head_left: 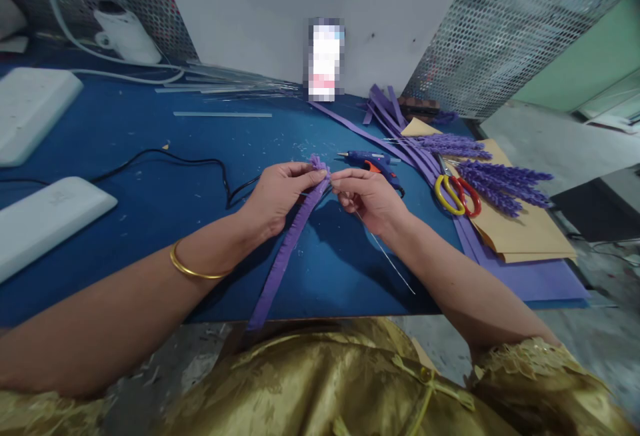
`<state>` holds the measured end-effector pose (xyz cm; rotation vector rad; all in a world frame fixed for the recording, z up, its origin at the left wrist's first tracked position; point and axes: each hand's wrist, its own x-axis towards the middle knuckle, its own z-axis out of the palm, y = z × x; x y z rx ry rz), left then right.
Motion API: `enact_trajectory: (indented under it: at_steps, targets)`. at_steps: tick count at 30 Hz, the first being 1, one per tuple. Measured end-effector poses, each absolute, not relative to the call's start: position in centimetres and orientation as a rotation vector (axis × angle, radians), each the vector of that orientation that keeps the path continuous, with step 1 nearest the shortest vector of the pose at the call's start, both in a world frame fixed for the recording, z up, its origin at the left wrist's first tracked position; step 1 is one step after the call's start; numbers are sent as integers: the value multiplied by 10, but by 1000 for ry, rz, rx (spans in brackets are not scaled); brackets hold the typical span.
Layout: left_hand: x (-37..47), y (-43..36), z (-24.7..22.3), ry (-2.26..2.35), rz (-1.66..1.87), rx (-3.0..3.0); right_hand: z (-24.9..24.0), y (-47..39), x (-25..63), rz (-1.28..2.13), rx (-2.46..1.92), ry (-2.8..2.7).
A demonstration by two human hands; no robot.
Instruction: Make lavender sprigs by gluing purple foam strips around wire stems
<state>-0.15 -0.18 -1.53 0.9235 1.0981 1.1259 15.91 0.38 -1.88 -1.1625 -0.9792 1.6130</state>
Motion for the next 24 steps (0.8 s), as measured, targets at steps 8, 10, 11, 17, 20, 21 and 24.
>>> enact_trajectory:
  at_steps: [8, 10, 11, 17, 20, 21, 24]
  targets:
    - [-2, -4, -12, 1093, 1037, 903, -16, 5, 160, 1399, -1141, -1083]
    - [-2, -5, -12, 1099, 1016, 903, -16, 5, 160, 1329, -1156, -1147]
    - [-2, -5, -11, 1104, 1015, 893, -17, 5, 160, 1279, -1166, -1195]
    - [0, -7, -8, 1110, 1049, 876, -21, -2, 159, 645, -1141, -1617]
    - [1, -9, -7, 1108, 1062, 884, -21, -5, 160, 279, -1083, -1812]
    - [1, -9, -7, 1104, 1065, 885, -21, -6, 160, 197, -1081, -1860]
    - [2, -10, -8, 1088, 1075, 874, -22, -9, 161, -31, -1102, -1982]
